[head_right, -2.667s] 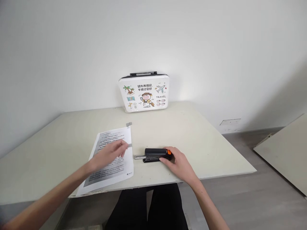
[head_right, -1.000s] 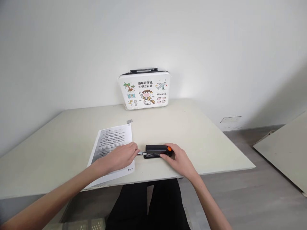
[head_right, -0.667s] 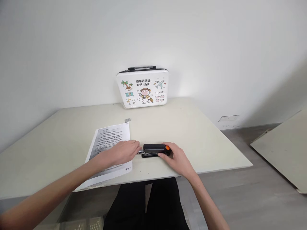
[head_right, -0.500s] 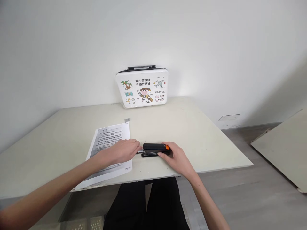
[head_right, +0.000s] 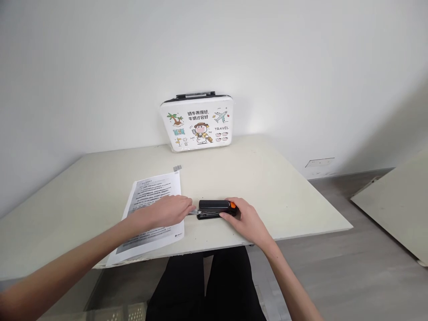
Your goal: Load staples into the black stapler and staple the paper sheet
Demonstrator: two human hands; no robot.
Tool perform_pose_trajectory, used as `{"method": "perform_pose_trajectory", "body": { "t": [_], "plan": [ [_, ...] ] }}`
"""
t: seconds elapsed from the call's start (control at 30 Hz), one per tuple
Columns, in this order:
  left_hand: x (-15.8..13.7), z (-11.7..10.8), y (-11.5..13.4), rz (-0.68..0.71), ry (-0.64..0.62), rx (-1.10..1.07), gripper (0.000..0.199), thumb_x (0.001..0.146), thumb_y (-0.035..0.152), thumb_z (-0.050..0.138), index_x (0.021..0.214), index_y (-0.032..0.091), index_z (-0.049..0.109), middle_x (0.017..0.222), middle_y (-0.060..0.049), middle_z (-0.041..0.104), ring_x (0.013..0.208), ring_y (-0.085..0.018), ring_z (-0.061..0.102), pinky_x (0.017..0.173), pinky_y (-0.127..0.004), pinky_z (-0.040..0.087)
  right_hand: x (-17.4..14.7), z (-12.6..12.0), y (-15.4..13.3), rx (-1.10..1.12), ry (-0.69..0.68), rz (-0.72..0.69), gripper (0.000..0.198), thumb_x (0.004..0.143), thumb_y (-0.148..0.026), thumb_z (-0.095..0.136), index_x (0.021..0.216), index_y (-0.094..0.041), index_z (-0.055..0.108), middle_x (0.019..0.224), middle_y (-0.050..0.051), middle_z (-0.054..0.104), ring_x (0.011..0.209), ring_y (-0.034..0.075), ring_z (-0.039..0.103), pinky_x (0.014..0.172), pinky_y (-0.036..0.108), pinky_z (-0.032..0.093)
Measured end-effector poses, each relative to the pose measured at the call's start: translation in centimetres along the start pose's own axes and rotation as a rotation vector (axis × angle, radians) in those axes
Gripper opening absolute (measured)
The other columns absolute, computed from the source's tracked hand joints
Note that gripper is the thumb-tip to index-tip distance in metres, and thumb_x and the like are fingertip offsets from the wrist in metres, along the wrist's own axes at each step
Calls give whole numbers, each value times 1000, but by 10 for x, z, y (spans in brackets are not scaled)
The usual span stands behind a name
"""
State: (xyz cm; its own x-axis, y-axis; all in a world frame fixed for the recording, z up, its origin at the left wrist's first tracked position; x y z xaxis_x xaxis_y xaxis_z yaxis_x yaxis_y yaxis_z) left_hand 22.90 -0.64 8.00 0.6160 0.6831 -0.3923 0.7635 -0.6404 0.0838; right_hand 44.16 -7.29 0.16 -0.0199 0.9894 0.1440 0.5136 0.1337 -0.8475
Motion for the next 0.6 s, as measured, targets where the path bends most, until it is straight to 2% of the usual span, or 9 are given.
{"method": "perform_pose_trajectory", "body": {
  "t": [0.23, 0.43, 0.6],
  "plan": [
    [5, -6, 11, 13, -75, 130, 50, 107, 39, 29, 89, 17, 70, 78, -14, 70, 57, -25, 62, 58, -37, 43, -1, 1, 3, -6, -2, 11, 38, 97, -52, 64, 129, -32, 62, 132, 4, 70, 118, 27, 66, 98, 43, 56],
    [6, -7, 15, 15, -22, 230, 47, 108, 41, 37, 86, 15, 70, 74, -13, 70, 59, -26, 65, 57, -36, 42, -1, 1, 3, -13, 2, 0, 38, 97, -53, 64, 129, -31, 62, 132, 5, 71, 118, 28, 67, 97, 43, 57],
    [7, -5, 15, 4, 22, 290, 50, 109, 49, 39, 95, 13, 70, 78, -14, 72, 65, -29, 69, 63, -37, 44, 0, 1, 5, -6, 1, -4, 38, 97, -52, 64, 129, -31, 62, 131, 5, 71, 118, 27, 66, 98, 43, 56]
  ]
}}
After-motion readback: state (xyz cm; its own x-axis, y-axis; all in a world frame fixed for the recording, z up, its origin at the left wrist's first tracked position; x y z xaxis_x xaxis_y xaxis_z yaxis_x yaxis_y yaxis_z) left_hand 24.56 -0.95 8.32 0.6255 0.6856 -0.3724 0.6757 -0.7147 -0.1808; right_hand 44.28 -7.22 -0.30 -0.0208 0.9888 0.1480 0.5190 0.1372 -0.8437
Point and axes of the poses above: each hand's wrist, its own x-axis towards the middle knuckle, its own z-axis out of the palm, y = z × x, the point moved 6 cm from there along x, towards the middle knuckle
